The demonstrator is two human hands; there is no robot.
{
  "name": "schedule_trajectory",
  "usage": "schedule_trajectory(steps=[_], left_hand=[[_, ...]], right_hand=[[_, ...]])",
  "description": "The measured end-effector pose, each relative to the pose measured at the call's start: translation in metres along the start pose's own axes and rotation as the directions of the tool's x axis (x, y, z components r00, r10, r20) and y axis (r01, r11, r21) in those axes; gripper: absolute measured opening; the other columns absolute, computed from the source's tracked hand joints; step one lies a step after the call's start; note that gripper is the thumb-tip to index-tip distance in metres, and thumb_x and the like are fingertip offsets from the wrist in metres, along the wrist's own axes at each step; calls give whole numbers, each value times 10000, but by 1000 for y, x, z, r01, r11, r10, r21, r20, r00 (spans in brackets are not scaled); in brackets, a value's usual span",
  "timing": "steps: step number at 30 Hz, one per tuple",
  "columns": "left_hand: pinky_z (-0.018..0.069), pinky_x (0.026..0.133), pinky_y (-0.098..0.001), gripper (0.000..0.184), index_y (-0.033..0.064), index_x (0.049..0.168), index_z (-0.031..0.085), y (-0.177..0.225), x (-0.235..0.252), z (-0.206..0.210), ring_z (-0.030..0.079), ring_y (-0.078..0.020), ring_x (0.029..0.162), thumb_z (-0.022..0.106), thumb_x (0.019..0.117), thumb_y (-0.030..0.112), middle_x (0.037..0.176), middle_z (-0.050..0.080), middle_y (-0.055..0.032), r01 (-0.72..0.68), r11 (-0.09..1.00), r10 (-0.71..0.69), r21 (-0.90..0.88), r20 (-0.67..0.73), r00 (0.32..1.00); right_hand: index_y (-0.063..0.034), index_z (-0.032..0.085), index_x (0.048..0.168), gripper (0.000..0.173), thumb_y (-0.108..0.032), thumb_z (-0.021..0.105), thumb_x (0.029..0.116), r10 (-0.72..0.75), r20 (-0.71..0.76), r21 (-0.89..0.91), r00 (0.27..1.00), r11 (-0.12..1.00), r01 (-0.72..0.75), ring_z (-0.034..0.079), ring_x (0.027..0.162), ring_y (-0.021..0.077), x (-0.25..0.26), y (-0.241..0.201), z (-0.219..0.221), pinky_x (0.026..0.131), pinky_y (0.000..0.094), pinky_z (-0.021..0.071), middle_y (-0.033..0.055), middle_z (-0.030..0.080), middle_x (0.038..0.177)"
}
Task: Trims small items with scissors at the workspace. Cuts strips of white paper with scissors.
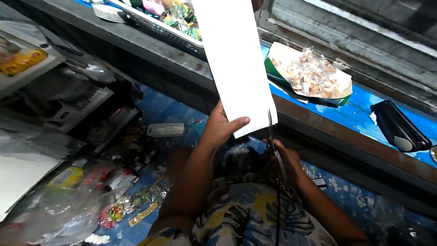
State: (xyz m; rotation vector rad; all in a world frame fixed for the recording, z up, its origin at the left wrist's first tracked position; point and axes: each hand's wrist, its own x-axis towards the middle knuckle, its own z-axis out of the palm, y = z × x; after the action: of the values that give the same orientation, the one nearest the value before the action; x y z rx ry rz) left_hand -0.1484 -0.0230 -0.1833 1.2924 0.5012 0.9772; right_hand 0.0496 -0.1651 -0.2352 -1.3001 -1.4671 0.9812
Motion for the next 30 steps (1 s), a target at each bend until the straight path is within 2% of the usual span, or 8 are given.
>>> schedule_trajectory(steps=[3,6,11,23,30], left_hand=[[624,805,-259,481,117,1275,524,0,-1,4,731,-74,900,650,883,-130,1035,743,28,33,998,-36,-57,-53,998],[622,841,-265,446,80,1268,500,0,1,8,728,-72,930,631,900,-135,1045,733,33,7,1000,-8,-15,-123,992],[620,851,-261,423,59,1240,506,-5,4,4,724,-59,933,640,884,-128,1037,729,40,-59,997,66,47,-168,984],[619,849,-263,410,54,1245,513,-4,2,1,723,-62,938,636,895,-120,1043,730,32,-70,996,76,52,-132,988],[620,843,-259,408,55,1235,513,0,1,3,724,-58,931,640,888,-119,1036,731,37,-92,994,99,63,-130,987]], right_hand=[[117,456,1389,528,-235,586,1018,0,8,31,1000,1000,-1,570,781,-30,1,2,1,727,163,526,-7,605,927],[120,464,1386,555,-270,598,1014,-3,12,14,1000,1000,3,576,807,-22,2,3,2,752,167,527,7,615,949],[111,442,1415,681,-441,550,1032,-6,46,-4,999,1000,6,575,806,-21,4,2,1,734,166,525,-2,617,963],[117,483,1380,537,-268,582,1019,-5,28,-50,1000,999,7,576,785,-25,6,-4,1,729,153,521,15,619,930],[106,496,1369,564,-325,593,1019,-20,35,-76,999,997,23,570,775,-45,6,-4,-1,725,140,515,8,630,932]])
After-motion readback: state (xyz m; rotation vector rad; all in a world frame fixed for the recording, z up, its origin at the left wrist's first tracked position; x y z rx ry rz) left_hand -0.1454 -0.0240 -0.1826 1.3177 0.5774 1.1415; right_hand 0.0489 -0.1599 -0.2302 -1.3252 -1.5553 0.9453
